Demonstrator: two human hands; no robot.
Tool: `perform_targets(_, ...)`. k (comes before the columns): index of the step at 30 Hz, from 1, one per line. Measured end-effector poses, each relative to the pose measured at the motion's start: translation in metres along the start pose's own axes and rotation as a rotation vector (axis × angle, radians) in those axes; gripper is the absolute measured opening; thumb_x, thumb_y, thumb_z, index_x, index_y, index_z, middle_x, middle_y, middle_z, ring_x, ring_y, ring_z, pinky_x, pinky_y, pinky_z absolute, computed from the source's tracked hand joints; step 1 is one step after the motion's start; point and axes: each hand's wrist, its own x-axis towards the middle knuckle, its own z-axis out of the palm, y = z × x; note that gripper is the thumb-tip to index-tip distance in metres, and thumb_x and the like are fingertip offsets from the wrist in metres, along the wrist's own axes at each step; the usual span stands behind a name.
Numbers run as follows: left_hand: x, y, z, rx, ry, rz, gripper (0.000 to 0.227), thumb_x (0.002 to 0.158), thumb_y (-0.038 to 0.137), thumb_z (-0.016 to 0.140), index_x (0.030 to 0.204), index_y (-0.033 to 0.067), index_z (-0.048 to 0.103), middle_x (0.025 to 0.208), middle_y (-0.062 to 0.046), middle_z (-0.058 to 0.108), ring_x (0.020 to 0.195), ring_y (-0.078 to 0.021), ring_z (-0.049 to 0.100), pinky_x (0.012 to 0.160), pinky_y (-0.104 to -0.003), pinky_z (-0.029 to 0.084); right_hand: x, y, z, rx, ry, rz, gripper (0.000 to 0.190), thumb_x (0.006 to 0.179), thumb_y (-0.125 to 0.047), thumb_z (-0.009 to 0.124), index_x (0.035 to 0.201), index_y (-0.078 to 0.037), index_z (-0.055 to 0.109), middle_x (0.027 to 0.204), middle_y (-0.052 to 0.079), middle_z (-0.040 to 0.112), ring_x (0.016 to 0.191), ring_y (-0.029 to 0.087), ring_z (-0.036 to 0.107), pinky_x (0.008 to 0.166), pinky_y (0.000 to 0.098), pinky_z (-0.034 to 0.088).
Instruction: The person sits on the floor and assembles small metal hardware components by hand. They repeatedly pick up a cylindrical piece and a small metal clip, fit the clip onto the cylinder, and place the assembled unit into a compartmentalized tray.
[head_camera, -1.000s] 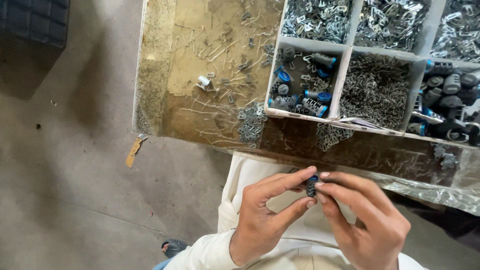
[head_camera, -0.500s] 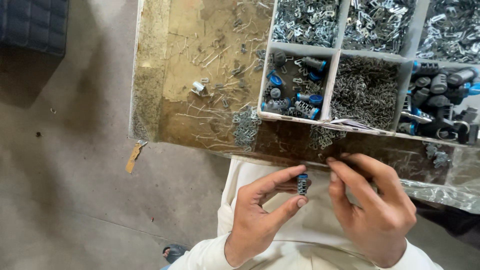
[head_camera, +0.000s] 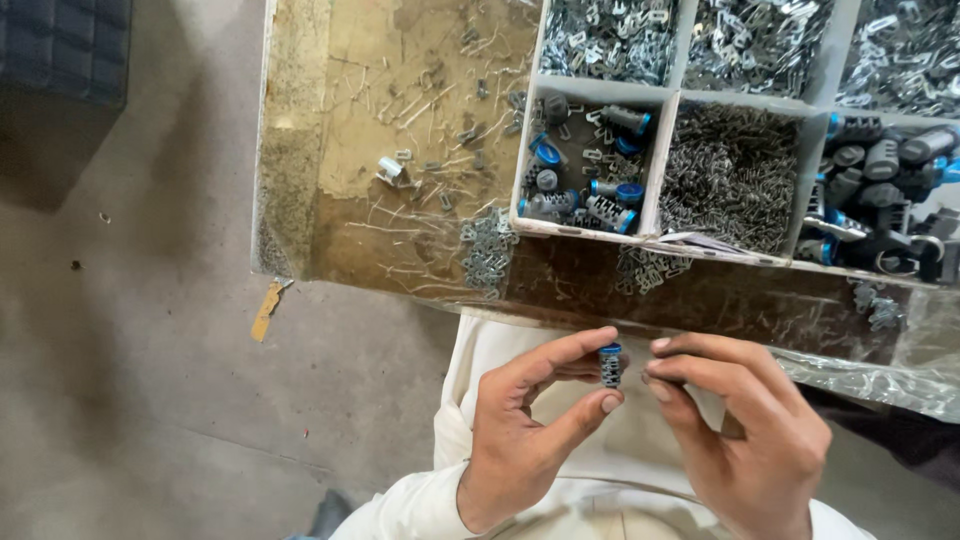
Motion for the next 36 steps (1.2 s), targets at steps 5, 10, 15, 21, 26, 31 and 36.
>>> perform_targets(5, 0.0, 0.003, 0.002, 0.003, -0.032, 0.011, 0.047, 0.093, 0.006, 0.078, 0.138, 0.0008, 0.066, 0.116, -0.01, 0.077, 0.109, -0.0151, 0.073, 0.099, -0.029, 0.057, -0.003, 0.001, 0.001, 0.026, -0.018, -0.106, 0.016, 0.087, -0.006, 0.079, 0.101, -0.005, 0.074, 0.109, 0.01, 0.075, 0.098, 0.019, 0.075, 0.084, 0.0287, 0.059)
perform_targets(10, 0.001, 0.005, 0.0, 0.114, -0.044, 0.06, 0.047, 0.093, 0.007, 0.079, 0.138, 0.0019, 0.067, 0.114, -0.012, 0.077, 0.106, -0.0167, 0.074, 0.096, -0.028, 0.058, -0.005, -0.008, 0.008, -0.096, 0.058, -0.19, 0.018, 0.086, -0.004, 0.08, 0.103, -0.002, 0.075, 0.109, 0.013, 0.074, 0.099, 0.022, 0.076, 0.087, 0.0306, 0.061)
perform_targets(15, 0.001, 0.004, 0.002, 0.052, -0.052, 0.027, 0.048, 0.093, 0.01, 0.078, 0.138, 0.001, 0.066, 0.116, -0.011, 0.077, 0.106, -0.0146, 0.074, 0.095, -0.027, 0.058, -0.008, -0.014, 0.006, -0.129, 0.06, -0.225, 0.023, 0.083, 0.0, 0.078, 0.106, 0.0, 0.075, 0.108, 0.015, 0.073, 0.095, 0.025, 0.075, 0.084, 0.0321, 0.061)
perform_targets(21, 0.0, -0.002, 0.001, -0.073, -0.067, -0.095, 0.05, 0.092, 0.009, 0.079, 0.139, -0.001, 0.065, 0.114, -0.008, 0.076, 0.105, -0.0132, 0.071, 0.097, -0.028, 0.056, -0.016, 0.009, -0.013, -0.2, 0.087, -0.143, 0.024, 0.093, 0.005, 0.074, 0.115, -0.004, 0.076, 0.11, 0.014, 0.073, 0.096, 0.021, 0.076, 0.085, 0.0303, 0.061)
perform_targets(26, 0.002, -0.01, 0.008, -0.117, -0.066, -0.131, 0.049, 0.089, 0.006, 0.08, 0.136, -0.0022, 0.066, 0.113, -0.008, 0.077, 0.105, -0.0142, 0.071, 0.097, -0.029, 0.056, -0.02, 0.045, -0.043, -0.488, 0.246, -0.107, 0.029, 0.1, 0.0, 0.075, 0.129, -0.005, 0.077, 0.109, 0.014, 0.069, 0.089, 0.02, 0.069, 0.08, 0.0275, 0.056)
perform_targets(31, 0.003, -0.013, 0.015, -0.082, -0.078, -0.157, 0.049, 0.087, 0.006, 0.08, 0.134, -0.002, 0.067, 0.112, -0.008, 0.078, 0.104, -0.0144, 0.072, 0.097, -0.029, 0.056, -0.015, 0.06, -0.046, -0.548, 0.344, -0.067, 0.027, 0.104, 0.0, 0.079, 0.13, -0.005, 0.077, 0.112, 0.012, 0.064, 0.084, 0.017, 0.063, 0.078, 0.0276, 0.054)
perform_targets(36, 0.002, -0.012, 0.019, -0.071, -0.081, -0.178, 0.05, 0.087, 0.006, 0.081, 0.134, -0.0016, 0.068, 0.111, -0.008, 0.078, 0.103, -0.0143, 0.072, 0.097, -0.029, 0.056, -0.002, 0.057, -0.044, -0.565, 0.336, -0.039, 0.028, 0.102, -0.004, 0.082, 0.129, -0.007, 0.078, 0.111, 0.012, 0.063, 0.08, 0.017, 0.062, 0.074, 0.0289, 0.053)
